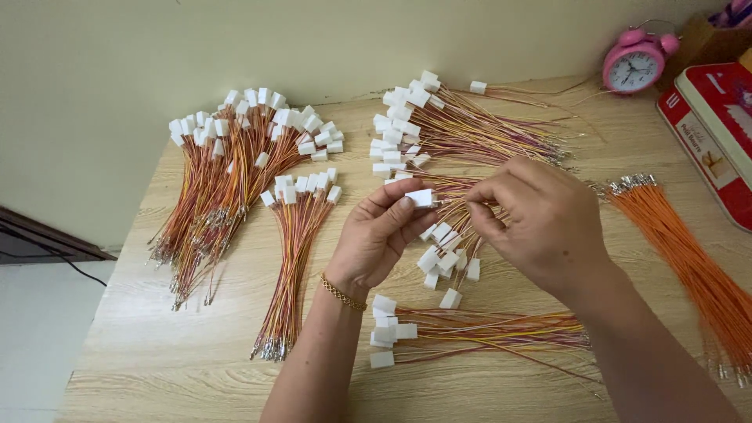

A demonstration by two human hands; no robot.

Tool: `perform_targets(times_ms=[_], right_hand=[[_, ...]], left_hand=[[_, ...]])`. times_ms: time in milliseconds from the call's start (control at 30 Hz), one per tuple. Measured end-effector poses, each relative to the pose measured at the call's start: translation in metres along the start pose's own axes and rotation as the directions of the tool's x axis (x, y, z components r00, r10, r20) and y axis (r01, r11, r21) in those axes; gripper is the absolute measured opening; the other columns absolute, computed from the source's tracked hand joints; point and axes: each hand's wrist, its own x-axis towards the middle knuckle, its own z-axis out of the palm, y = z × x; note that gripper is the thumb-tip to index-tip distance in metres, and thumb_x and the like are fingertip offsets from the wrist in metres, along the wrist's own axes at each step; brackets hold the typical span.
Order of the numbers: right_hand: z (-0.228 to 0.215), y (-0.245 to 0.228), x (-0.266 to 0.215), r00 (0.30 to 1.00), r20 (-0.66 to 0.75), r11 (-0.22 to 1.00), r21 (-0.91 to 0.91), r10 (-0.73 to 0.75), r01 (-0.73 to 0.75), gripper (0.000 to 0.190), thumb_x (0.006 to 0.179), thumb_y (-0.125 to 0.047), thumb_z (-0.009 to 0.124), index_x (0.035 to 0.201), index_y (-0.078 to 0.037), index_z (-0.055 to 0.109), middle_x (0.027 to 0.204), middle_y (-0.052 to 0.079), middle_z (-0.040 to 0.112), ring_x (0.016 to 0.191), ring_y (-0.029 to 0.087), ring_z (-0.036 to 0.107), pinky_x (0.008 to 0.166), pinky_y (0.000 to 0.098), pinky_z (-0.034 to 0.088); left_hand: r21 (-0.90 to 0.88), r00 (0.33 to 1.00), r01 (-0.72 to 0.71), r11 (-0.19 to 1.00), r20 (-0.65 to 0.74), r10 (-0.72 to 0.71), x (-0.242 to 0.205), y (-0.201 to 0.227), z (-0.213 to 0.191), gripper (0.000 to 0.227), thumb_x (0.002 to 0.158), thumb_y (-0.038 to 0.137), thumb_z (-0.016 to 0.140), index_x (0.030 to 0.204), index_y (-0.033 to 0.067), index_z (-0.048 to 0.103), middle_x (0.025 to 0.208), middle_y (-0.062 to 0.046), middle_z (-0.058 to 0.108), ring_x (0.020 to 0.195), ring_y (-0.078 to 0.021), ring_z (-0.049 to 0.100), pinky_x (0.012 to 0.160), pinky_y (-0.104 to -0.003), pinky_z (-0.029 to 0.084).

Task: Inserting colored wires into white connector housings to assemble wire harnesses.

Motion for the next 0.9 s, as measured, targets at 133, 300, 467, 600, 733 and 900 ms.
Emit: perform_targets(times_ms=[133,300,467,600,733,900], right_hand=[[-0.001,-0.006,0.002,0.999,-0.002,0.999,0.008,0.036,-0.036,0.007,0.086,-0.004,0.081,0.086,-0.008,0.075,0.080,0.001,0.065,0.059,0.011,0.047,0.049,0.0284,0.036],[0.008,-0.006,-0.001,1.000,-0.013,0.998,-0.057,-0.017,0.016,0.007,0.087,-0.009,0.080,0.088,-0.011,0.073,0.085,0.000,0.067,0.063,0.012,0.053,0.055,0.0291,0.044],[0.009,-0.007,0.000,1.000,0.013,1.000,0.012,-0.020,0.020,0.008,0.086,-0.007,0.079,0.086,-0.012,0.072,0.080,-0.002,0.064,0.059,0.009,0.048,0.049,0.0265,0.036],[0.006,-0.007,0.001,0.998,0.058,1.000,0.027,0.006,-0.008,0.013,0.082,-0.005,0.080,0.085,-0.011,0.070,0.080,-0.001,0.062,0.059,0.011,0.049,0.049,0.0291,0.037],[0.005,-0.005,0.000,0.998,0.052,0.998,0.061,-0.019,0.016,0.010,0.082,-0.010,0.080,0.087,-0.013,0.073,0.081,-0.004,0.063,0.057,0.011,0.046,0.050,0.0292,0.034],[0.005,-0.006,-0.002,0.981,0.148,0.962,0.224,0.122,-0.153,0.010,0.081,-0.010,0.079,0.090,-0.012,0.075,0.078,-0.004,0.064,0.052,0.008,0.046,0.044,0.0252,0.034]], left_hand=[[0.014,1.000,0.010,1.000,0.007,-0.010,-0.001,-0.001,0.002,0.029,0.100,-0.003,0.059,0.128,-0.0048,0.062,0.128,-0.018,0.067,0.103,-0.0261,0.072,0.095,-0.033,0.062],[0.053,1.000,0.025,0.998,-0.012,-0.024,-0.002,-0.005,0.004,0.028,0.099,-0.003,0.060,0.126,-0.0030,0.064,0.125,-0.017,0.069,0.098,-0.0248,0.073,0.092,-0.035,0.063],[0.066,0.998,0.045,0.997,-0.044,-0.042,-0.001,-0.006,0.004,0.028,0.098,-0.002,0.061,0.126,-0.0027,0.064,0.110,-0.020,0.072,0.096,-0.0284,0.075,0.085,-0.034,0.066],[0.073,0.998,0.047,0.996,-0.046,-0.044,0.000,-0.012,0.002,0.027,0.099,-0.003,0.061,0.126,-0.0023,0.064,0.100,-0.020,0.074,0.092,-0.0275,0.075,0.085,-0.035,0.066],[0.094,0.996,0.047,0.994,-0.074,-0.040,-0.001,-0.007,0.004,0.028,0.098,-0.003,0.061,0.126,-0.0046,0.064,0.106,-0.020,0.074,0.088,-0.0241,0.075,0.083,-0.032,0.066],[0.109,0.998,0.042,0.993,-0.050,-0.037,-0.001,-0.009,0.001,0.027,0.099,-0.002,0.062,0.126,-0.0033,0.065,0.102,-0.017,0.073,0.089,-0.0233,0.074,0.086,-0.033,0.065]])
